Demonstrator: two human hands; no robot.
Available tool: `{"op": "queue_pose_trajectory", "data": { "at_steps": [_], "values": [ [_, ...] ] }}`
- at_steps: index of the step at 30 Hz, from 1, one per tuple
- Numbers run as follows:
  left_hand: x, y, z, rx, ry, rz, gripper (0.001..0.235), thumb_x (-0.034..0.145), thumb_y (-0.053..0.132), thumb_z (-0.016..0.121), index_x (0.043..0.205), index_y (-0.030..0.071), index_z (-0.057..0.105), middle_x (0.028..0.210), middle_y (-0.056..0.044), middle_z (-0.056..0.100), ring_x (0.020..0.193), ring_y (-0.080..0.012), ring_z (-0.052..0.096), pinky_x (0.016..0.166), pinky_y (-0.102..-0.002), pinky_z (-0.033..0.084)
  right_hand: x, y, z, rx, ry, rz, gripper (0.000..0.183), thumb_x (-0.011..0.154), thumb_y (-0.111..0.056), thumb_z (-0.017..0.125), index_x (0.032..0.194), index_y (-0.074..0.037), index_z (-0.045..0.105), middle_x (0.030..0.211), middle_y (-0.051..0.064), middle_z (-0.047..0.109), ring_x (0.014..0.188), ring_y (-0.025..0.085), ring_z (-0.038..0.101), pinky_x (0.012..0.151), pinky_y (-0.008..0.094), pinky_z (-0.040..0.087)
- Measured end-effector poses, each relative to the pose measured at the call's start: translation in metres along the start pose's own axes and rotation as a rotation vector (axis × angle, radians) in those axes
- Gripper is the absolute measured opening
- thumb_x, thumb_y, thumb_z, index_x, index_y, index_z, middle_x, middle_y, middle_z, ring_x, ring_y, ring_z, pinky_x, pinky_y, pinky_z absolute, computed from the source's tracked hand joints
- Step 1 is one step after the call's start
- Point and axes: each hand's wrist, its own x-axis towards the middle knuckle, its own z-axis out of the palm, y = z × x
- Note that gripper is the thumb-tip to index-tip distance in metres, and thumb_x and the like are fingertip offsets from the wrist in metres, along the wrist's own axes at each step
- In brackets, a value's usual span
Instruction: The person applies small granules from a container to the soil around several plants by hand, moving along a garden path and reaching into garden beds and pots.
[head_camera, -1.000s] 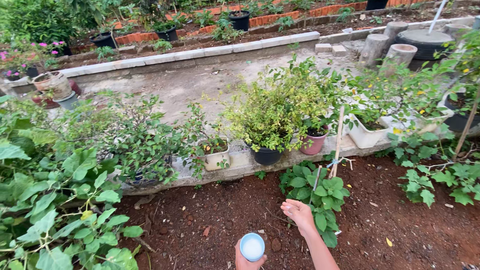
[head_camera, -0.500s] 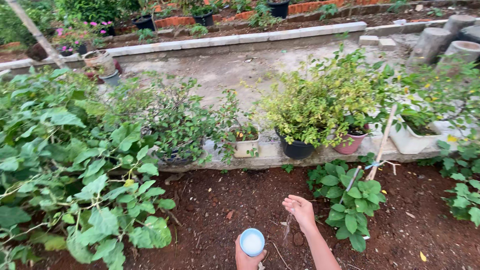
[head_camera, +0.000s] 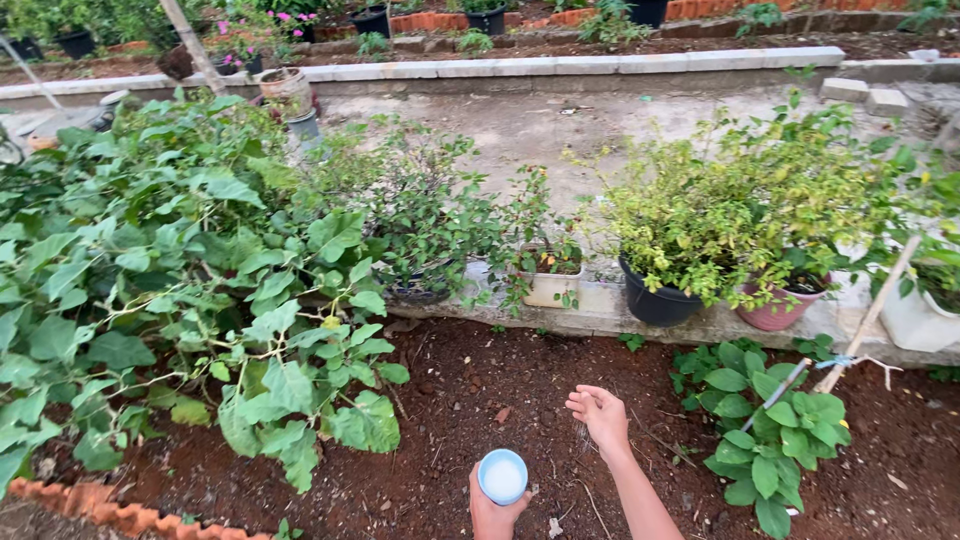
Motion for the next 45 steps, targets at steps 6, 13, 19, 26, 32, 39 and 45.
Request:
{"op": "queue_pose_trajectory", "data": {
  "at_steps": [6,13,19,26,32,39,45],
  "values": [
    [0.002,-0.008,-0.025,-0.062,0.096,0.029,0.105,0.052,0.006,0.097,0.142,0.005,0.042,0.12,-0.011,0.067,0.113,-0.0201,0.068,0.1,-0.037,0.052,0.001,0.008,0.047,-0.023,-0.142,-0.031,0.031,0.104,-0.007,0.046,0.124,0.007,0.064,0.116,0.02,0.075,0.101,0.026,0.076,0.085,0.035,0.063],
    [-0.006,-0.018,-0.057,-0.114,0.179,0.067,0.102,0.051,0.002,0.096,0.139,0.004,0.044,0.12,-0.011,0.066,0.113,-0.0202,0.067,0.101,-0.037,0.051,-0.008,0.007,0.107,-0.118,-0.342,-0.044,0.039,0.098,0.006,0.038,0.125,0.004,0.066,0.124,0.015,0.073,0.114,0.025,0.073,0.093,0.035,0.059],
    [-0.014,-0.016,-0.084,-0.169,0.247,0.015,0.101,0.052,0.001,0.095,0.138,0.004,0.043,0.122,-0.011,0.066,0.115,-0.0211,0.067,0.102,-0.037,0.052,-0.032,-0.012,0.155,-0.229,-0.461,-0.054,0.04,0.092,0.011,0.044,0.123,0.002,0.068,0.126,0.014,0.072,0.122,0.023,0.068,0.094,0.037,0.057],
    [-0.02,-0.022,-0.126,-0.096,0.332,-0.086,0.111,0.052,0.007,0.098,0.145,0.006,0.038,0.126,-0.011,0.063,0.12,-0.021,0.065,0.106,-0.038,0.05,-0.061,-0.012,0.194,-0.566,-0.632,-0.423,0.032,0.09,-0.001,0.059,0.118,-0.007,0.073,0.138,0.005,0.065,0.129,0.023,0.059,0.103,0.039,0.048],
    [-0.027,-0.026,-0.147,-0.098,0.413,-0.042,0.113,0.049,0.004,0.098,0.144,0.006,0.038,0.125,-0.012,0.064,0.118,-0.0212,0.066,0.105,-0.037,0.051,-0.097,-0.018,0.21,-0.622,-0.615,-0.452,0.025,0.089,-0.01,0.067,0.113,-0.01,0.074,0.123,0.004,0.072,0.115,0.02,0.069,0.094,0.036,0.055],
    [-0.062,-0.037,-0.128,-0.308,0.411,0.025,0.104,0.055,-0.001,0.092,0.144,0.006,0.037,0.123,-0.009,0.062,0.114,-0.0198,0.066,0.099,-0.036,0.054,-0.165,-0.038,0.205,-0.535,-0.846,-0.386,0.02,0.091,-0.012,0.067,0.108,-0.004,0.074,0.106,0.008,0.076,0.097,0.017,0.073,0.082,0.033,0.059],
    [-0.103,-0.027,-0.092,-0.226,0.433,0.102,0.09,0.058,0.002,0.092,0.135,0.004,0.046,0.124,-0.011,0.061,0.114,-0.0215,0.063,0.1,-0.037,0.051,-0.227,-0.059,0.178,-0.626,-1.061,-0.469,0.019,0.089,-0.013,0.068,0.104,-0.002,0.072,0.096,0.011,0.075,0.087,0.023,0.076,0.08,0.035,0.06]
  ]
}}
